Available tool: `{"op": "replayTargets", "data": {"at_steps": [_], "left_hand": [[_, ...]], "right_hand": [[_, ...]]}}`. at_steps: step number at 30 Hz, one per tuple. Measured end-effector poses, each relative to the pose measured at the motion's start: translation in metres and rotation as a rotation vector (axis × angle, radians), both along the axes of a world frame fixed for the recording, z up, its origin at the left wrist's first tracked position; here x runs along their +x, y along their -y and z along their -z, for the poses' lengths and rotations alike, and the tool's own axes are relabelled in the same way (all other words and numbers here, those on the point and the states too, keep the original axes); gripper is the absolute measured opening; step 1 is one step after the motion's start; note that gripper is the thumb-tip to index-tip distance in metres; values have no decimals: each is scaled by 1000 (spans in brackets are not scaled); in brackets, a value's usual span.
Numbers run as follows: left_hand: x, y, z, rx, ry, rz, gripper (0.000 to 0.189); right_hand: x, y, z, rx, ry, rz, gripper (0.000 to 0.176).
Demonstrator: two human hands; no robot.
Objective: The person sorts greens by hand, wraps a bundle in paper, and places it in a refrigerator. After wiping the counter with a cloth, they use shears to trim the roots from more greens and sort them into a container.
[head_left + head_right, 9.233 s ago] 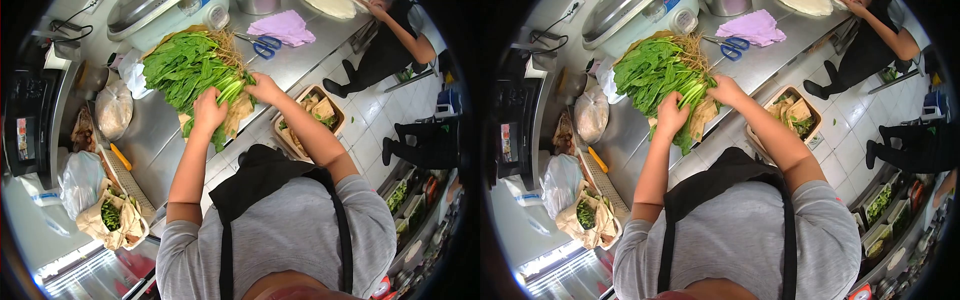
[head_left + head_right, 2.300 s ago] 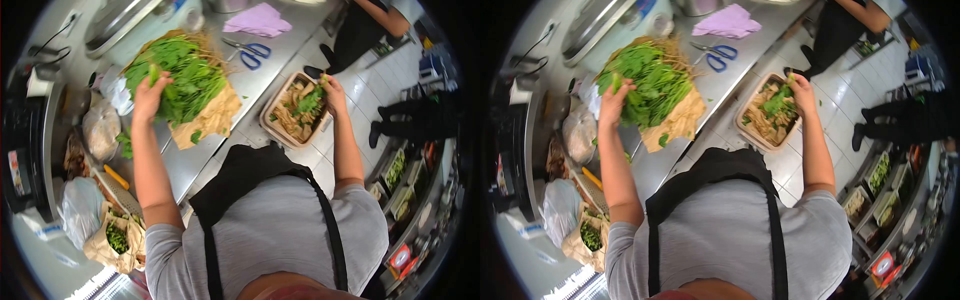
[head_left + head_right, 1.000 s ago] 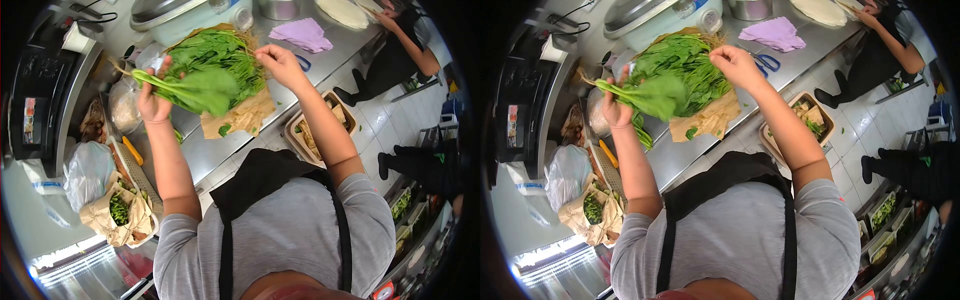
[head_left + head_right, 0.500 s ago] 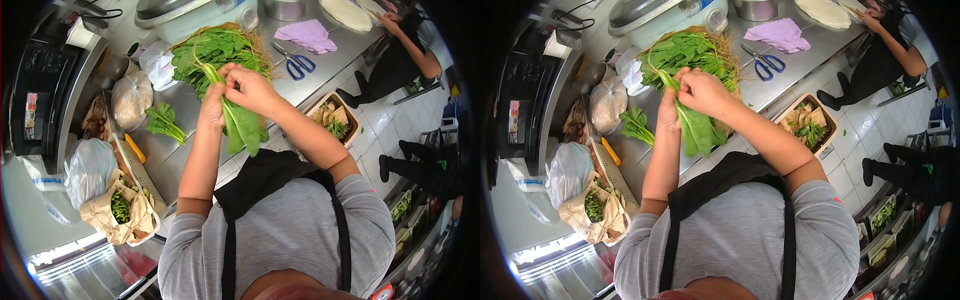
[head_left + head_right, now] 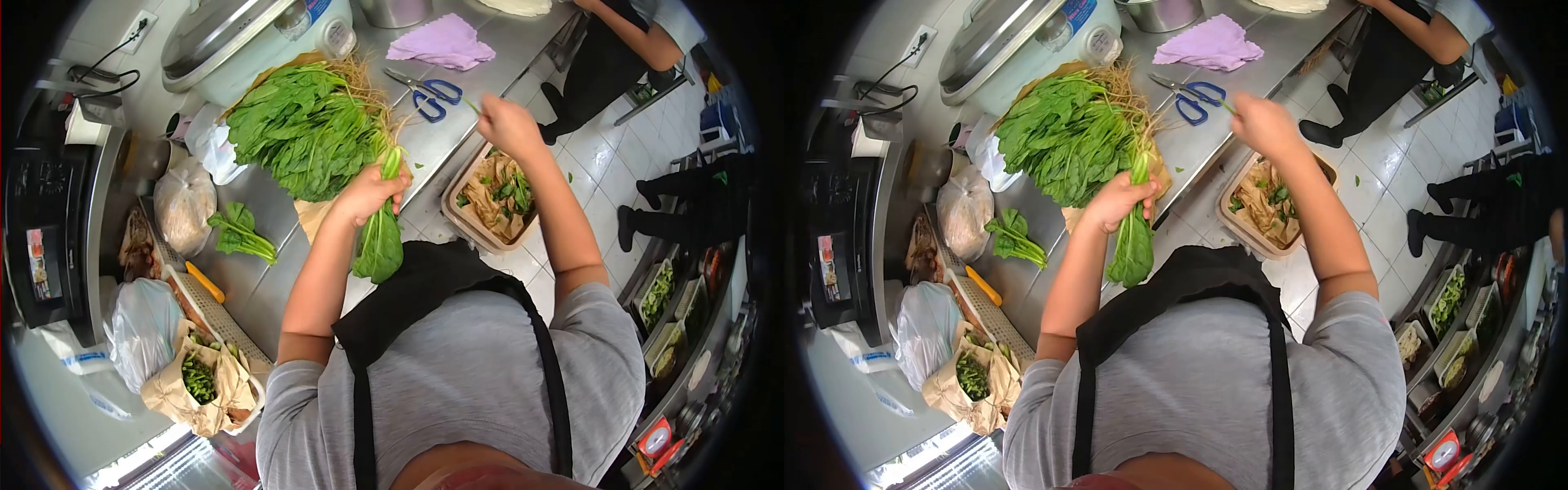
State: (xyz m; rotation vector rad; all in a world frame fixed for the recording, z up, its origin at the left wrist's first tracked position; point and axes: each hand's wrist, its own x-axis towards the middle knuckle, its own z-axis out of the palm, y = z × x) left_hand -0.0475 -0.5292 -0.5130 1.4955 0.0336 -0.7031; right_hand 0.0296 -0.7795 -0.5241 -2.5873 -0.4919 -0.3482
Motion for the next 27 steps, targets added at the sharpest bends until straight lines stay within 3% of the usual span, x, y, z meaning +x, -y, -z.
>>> {"op": "replayTargets", "data": {"at_steps": [4,6,10,11,13,16,19,20,23,27], "left_hand": [[-6,0,9,74,5,1,11],[-7,-5,9,82,25,-81,10],[-13,-21,-18,55,41,-355,10],[-13,-24,-27,50,47,-420,11],[-13,-31,-41,-21,106,-460,12],[-20,-41,-50,-56,164,-504,13],[-28,-53,-51,-62,182,-549,14],[-32,-57,-49,-71,181,-565,14],[-37,-63,-49,-88,218,-587,15],[-26,-50,-63,-31,318,-595,16]], "right_hand": [[-6,54,82,-245,-343,34,17],[-8,47,77,-316,-422,60,21],[8,-47,43,207,-478,-80,37],[13,-74,24,157,-596,-127,43],[21,-121,9,106,-697,-3,51],[36,-153,43,107,-585,10,47],[41,-137,35,99,-889,-176,38],[43,-132,44,209,-1017,-162,30],[37,-110,49,467,-1018,-205,24],[29,-70,20,648,-647,-288,18]]}}
